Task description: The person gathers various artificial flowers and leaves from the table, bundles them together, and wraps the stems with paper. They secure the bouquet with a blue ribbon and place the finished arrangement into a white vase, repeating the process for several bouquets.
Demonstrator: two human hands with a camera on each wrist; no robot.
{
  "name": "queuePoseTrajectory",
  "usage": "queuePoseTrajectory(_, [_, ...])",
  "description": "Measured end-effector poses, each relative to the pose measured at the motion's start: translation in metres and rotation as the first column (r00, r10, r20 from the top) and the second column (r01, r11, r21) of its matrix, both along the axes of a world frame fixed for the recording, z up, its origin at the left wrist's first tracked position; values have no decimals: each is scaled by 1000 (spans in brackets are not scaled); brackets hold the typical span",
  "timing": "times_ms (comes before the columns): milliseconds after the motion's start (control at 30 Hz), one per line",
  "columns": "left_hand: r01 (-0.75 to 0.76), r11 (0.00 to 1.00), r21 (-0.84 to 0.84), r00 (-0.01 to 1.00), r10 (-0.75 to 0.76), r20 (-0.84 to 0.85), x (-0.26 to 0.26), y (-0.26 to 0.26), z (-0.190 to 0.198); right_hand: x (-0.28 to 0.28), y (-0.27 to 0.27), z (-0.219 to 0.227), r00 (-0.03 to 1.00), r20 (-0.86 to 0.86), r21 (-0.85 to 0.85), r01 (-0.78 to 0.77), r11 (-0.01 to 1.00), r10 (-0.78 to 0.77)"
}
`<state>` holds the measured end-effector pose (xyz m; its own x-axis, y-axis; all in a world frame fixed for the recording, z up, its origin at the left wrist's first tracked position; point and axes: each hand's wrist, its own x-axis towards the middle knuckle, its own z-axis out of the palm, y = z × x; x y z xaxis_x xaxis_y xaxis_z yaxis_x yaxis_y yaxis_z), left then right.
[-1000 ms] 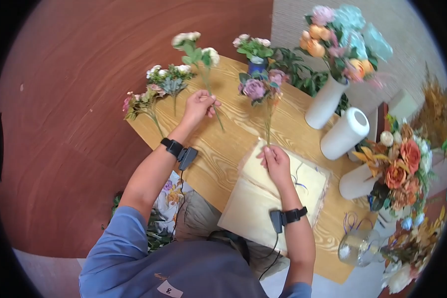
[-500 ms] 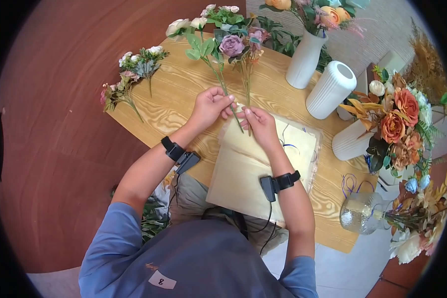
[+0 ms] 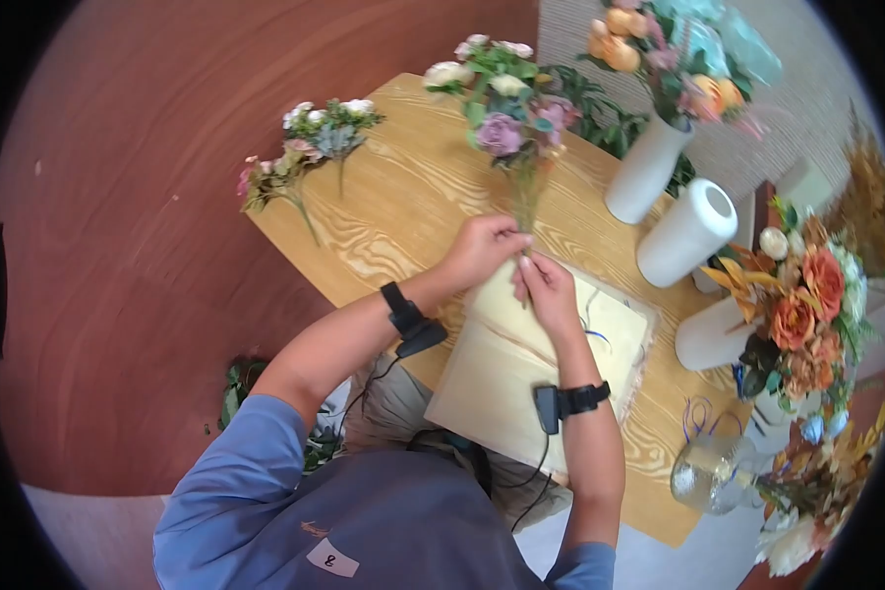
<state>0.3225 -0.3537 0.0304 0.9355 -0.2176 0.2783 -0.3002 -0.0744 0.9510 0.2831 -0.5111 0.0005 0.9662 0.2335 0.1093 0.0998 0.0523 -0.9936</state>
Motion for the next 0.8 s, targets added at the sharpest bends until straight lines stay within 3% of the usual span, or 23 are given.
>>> queuePoseTrajectory(67, [-31,984,177,993,10,118,3,1,-1,1,0,-2,999,-47,63,-1,998,4])
queuePoseTrajectory(233, [49,995,92,998,-52,37,3,-1,-1,0,0,-1,999,-52,62,1,998,3])
queuePoseTrajectory(300, [19,981,194,998,-29,49,2,4,2,0,0,-2,999,-52,60,11,998,-8])
queuePoseTrajectory(500, [132,963,233,991,-128,-29,9,38,22,0,1,-4,998,-52,72,28,997,-24])
queuePoseTrajectory(567, [-100,934,344,991,64,115,33,75,17,1,1,-7,999,-38,72,11,997,-9])
queuePoseTrajectory(633, [-397,719,570,918,312,246,55,127,22,1,0,-7,999,-27,67,19,998,-18])
queuePoseTrajectory(700, [-554,575,601,806,551,215,80,184,7,1,0,-8,1000,-23,62,22,998,-21])
queuePoseTrajectory(767, [-676,313,668,637,704,315,94,236,-6,1,0,-7,1000,-20,55,24,998,-23])
queuePoseTrajectory(800, [-684,307,662,629,708,321,89,246,-1,0,1,-7,999,-37,63,31,998,-29])
